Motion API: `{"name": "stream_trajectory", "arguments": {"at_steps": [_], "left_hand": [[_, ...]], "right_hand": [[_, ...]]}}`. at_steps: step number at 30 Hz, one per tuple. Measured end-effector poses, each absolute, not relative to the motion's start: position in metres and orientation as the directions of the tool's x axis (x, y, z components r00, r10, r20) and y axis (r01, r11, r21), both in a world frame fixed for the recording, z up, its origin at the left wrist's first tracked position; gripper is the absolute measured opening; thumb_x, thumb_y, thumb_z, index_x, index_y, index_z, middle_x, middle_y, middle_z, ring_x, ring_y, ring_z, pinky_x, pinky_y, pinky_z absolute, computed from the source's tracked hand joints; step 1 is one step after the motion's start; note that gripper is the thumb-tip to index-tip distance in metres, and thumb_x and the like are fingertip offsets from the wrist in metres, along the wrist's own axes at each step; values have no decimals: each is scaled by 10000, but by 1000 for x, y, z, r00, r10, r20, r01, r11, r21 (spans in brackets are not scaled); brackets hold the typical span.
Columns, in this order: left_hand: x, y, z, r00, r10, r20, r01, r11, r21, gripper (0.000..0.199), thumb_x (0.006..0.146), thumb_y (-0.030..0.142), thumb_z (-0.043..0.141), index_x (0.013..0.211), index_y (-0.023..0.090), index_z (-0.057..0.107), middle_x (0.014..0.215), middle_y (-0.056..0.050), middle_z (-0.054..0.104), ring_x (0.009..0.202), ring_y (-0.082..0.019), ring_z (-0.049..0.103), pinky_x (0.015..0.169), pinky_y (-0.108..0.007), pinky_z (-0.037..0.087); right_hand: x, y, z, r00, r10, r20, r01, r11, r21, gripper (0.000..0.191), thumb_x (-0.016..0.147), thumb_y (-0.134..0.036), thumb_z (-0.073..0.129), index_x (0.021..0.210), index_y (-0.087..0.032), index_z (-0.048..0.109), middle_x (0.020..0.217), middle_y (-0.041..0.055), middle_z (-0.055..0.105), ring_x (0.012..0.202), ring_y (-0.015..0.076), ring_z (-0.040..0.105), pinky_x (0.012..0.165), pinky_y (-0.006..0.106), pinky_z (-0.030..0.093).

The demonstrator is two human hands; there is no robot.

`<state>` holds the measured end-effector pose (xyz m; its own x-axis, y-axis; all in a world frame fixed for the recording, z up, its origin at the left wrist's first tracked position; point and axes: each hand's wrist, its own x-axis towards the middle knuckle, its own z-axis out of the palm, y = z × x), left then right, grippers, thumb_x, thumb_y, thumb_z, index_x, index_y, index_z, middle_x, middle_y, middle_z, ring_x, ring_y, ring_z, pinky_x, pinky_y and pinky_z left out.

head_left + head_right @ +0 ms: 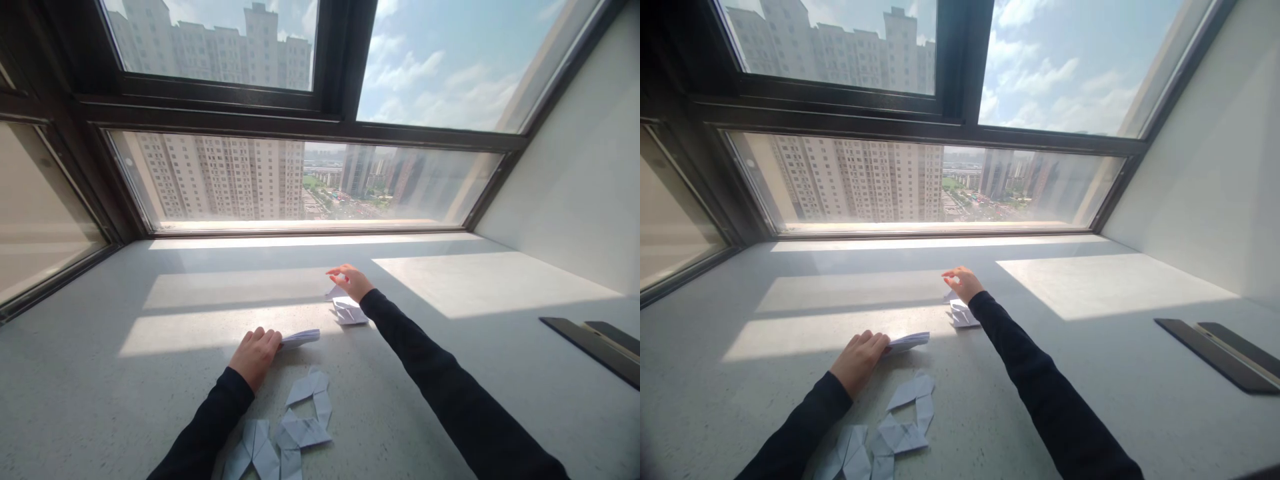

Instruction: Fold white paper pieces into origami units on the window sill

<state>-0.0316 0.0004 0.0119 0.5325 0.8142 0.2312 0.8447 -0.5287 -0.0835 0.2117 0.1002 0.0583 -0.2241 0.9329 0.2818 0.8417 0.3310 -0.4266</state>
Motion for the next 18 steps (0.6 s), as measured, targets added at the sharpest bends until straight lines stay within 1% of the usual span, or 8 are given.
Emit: {"name": "stream_trajectory", "arguments": {"at_steps": [2, 4, 7, 10, 12, 14, 16, 18], "left_hand": [[-31, 0, 12, 528, 818, 229, 847, -526, -74, 210, 831, 135, 313, 767, 165, 510, 754, -42, 551, 683, -176, 470, 598, -301, 344], [-31, 1, 12, 528, 821, 218, 846, -530, -51, 209, 829, 131, 313, 768, 165, 511, 761, -41, 553, 680, -171, 470, 601, -298, 350], [-32, 1, 11, 524, 825, 211, 846, -534, -11, 213, 828, 128, 310, 764, 159, 510, 762, -45, 552, 682, -170, 470, 605, -297, 357], [-32, 1, 10, 514, 825, 234, 846, -532, 16, 224, 828, 124, 299, 752, 150, 509, 755, -52, 544, 675, -170, 465, 608, -299, 361], [-32, 1, 9, 510, 823, 251, 846, -532, 24, 231, 828, 123, 295, 745, 149, 509, 747, -53, 539, 667, -168, 460, 605, -298, 361], [-31, 1, 8, 504, 823, 260, 849, -528, 24, 229, 825, 121, 299, 745, 150, 511, 744, -52, 540, 663, -166, 456, 601, -297, 359], [-31, 1, 8, 498, 826, 265, 853, -521, 21, 217, 821, 122, 310, 752, 155, 514, 749, -51, 546, 666, -165, 454, 599, -294, 356], [-30, 1, 9, 491, 828, 271, 857, -515, 19, 207, 818, 127, 320, 755, 160, 515, 757, -50, 552, 670, -162, 452, 601, -291, 352]], "right_hand": [[227, 125, 68, -193, 952, 236, 873, 276, -403, 247, 709, -44, 456, 853, -158, 622, 914, 53, 571, 807, 135, 538, 744, 246, 409], [238, 140, 70, -181, 970, 160, 895, 230, -383, 290, 643, 23, 462, 786, -161, 635, 894, 40, 583, 734, 124, 562, 686, 217, 428], [243, 149, 64, -159, 987, 34, 917, 161, -365, 307, 631, 24, 454, 798, -171, 624, 910, 24, 589, 513, 75, 552, 506, 188, 430], [241, 151, 57, -121, 991, -61, 930, 92, -355, 277, 668, -11, 465, 863, -161, 593, 955, 37, 575, 453, 53, 532, 442, 181, 416], [240, 153, 54, -92, 989, -112, 936, 47, -350, 235, 708, -54, 484, 909, -144, 567, 963, 54, 568, 513, 73, 554, 483, 198, 439], [240, 156, 51, -62, 985, -158, 939, 4, -343, 209, 768, -149, 489, 974, -137, 529, 979, 60, 553, 652, 112, 574, 582, 252, 469], [240, 160, 50, -32, 980, -196, 942, -36, -333, 253, 805, -247, 466, 1034, -142, 487, 1015, 58, 530, 802, 146, 553, 681, 323, 466], [241, 163, 50, -3, 976, -218, 944, -68, -322, 286, 814, -291, 450, 1061, -148, 467, 1046, 57, 511, 878, 162, 526, 729, 364, 450]]}}
